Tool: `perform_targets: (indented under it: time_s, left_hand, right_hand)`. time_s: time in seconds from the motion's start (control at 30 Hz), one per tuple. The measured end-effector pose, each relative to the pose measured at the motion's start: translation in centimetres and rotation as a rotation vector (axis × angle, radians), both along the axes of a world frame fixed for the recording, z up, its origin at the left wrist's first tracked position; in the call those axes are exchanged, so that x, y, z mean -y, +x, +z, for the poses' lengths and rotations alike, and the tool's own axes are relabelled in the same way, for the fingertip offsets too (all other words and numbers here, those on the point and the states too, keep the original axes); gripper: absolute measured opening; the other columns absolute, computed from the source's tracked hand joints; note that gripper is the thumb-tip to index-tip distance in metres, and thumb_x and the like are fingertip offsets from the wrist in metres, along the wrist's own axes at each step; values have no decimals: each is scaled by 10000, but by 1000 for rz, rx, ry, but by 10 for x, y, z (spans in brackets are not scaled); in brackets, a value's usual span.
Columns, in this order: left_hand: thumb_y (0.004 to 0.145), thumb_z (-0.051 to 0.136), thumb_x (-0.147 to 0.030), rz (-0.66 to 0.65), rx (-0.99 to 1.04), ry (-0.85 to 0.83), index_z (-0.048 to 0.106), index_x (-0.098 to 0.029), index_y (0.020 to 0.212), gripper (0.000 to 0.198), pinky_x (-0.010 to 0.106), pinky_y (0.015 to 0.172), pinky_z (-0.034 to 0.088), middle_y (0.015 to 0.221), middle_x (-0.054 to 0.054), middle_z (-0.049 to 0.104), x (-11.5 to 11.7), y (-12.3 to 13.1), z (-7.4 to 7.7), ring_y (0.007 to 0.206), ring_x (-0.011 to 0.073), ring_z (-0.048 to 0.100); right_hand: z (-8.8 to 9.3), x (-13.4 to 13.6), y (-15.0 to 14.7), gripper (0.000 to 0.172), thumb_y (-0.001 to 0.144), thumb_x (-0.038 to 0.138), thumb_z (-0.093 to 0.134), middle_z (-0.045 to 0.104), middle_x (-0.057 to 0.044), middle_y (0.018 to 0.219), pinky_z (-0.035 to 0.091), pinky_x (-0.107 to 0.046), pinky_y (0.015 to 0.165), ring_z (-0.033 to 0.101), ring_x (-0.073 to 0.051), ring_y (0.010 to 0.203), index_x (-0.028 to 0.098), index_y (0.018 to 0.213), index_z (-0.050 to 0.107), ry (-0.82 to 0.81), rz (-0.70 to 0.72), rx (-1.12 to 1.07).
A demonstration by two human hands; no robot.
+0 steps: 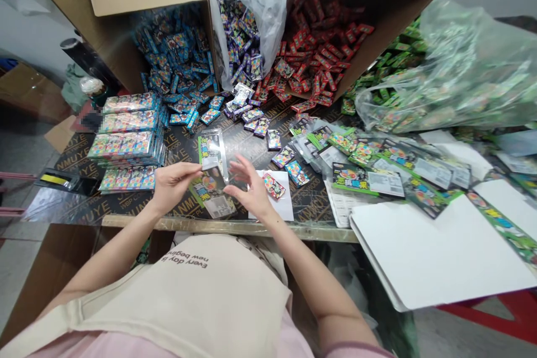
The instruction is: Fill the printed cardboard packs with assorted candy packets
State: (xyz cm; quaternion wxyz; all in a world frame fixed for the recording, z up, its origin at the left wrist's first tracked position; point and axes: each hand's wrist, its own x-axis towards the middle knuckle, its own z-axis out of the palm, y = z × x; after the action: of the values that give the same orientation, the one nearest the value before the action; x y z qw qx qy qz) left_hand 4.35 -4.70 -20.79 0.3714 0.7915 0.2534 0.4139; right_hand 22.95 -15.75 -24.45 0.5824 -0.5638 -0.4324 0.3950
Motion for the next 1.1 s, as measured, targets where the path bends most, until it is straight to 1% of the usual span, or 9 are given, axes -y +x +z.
perform_targets:
  time_s: [0.17, 0.3, 0.47, 0.57, 0.67, 0.77, 0.87, 0.97, 1.1]
  left_hand:
    - [809, 702, -299, 462, 144, -190, 741, -226, 928, 145, 304, 812, 528, 919, 29, 735, -13, -26, -23, 843, 187, 673]
    - [795, 701, -361, 515, 47, -229, 734, -203, 952, 226, 382, 837, 531, 936, 65, 730, -14, -42, -65, 842, 237, 670]
    - [731, 754, -394, 351, -248, -110, 679, -192, 1095, 422, 494, 1018, 432, 1166, 142, 659, -16, -39, -95, 1118, 317, 594]
    - [713, 744, -521, 45, -494, 43, 514, -205, 1317, 719, 574, 1133, 241, 1386, 176, 493, -17, -13, -98, 1324, 338, 414]
    - [599, 749, -672, -122, -711, 156, 357, -174, 1422, 1039, 644, 1125, 150, 1464, 232, 360, -13, 18, -103, 1386, 389, 288]
    - [659, 760, -584, -186, -817, 236, 284, -162, 1449, 1013, 628, 1123, 184, 1454, 235, 364, -5, 37, -112, 1375, 369, 312]
    - [693, 779, -475, -229, -789, 247, 318, -161, 1433, 927, 619, 1128, 193, 1421, 220, 414, -1, 38, -119, 1353, 352, 352]
    - [631, 813, -508, -198, -603, 113, 432, -183, 1375, 897, 644, 1133, 140, 1433, 208, 415, -9, 27, -113, 1359, 366, 342]
    - [720, 718, -537, 151, -50, -523, 629, -187, 1125, 543, 541, 1054, 380, 1225, 159, 608, -34, 6, -89, 1176, 320, 549]
  right_hand:
    - [-39, -9, -7, 428, 718, 435, 705, 713, -62, 915, 532, -336, 717, 652, -205, 794, 182, 1060, 668, -214, 193, -25]
    - [-51, -32, 15, 318, 775, 367, 622, 725, -58, 945, 500, -336, 727, 634, -212, 791, 175, 1014, 707, -169, 113, 178]
    - [-50, -81, 54, 264, 732, 350, 679, 719, -68, 813, 479, -365, 746, 627, -241, 751, 169, 911, 751, -238, 434, 610]
    - [-44, -129, 45, 539, 719, 435, 721, 667, -130, 1073, 443, -421, 903, 594, -293, 1008, 182, 1190, 654, -82, 327, 834]
    - [-37, -191, 19, 935, 662, 492, 771, 417, -191, 1430, 329, -498, 1040, 375, -352, 1322, 217, 1457, 362, 9, 194, 969]
    - [-40, -252, -4, 1132, 600, 469, 816, 241, -210, 1532, 236, -575, 1064, 181, -402, 1421, 246, 1514, 187, -100, 162, 1031]
    - [-48, -290, -15, 1083, 619, 365, 789, 349, -184, 1481, 185, -598, 1070, 228, -394, 1400, 253, 1509, 182, -130, 145, 962]
    - [-49, -290, -14, 944, 609, 271, 724, 494, -147, 1342, 205, -556, 1089, 386, -344, 1294, 218, 1457, 312, -37, 97, 752]
    - [-34, -237, 3, 858, 626, 378, 687, 466, -103, 1376, 370, -468, 1030, 462, -283, 1237, 260, 1407, 354, 46, 401, 120]
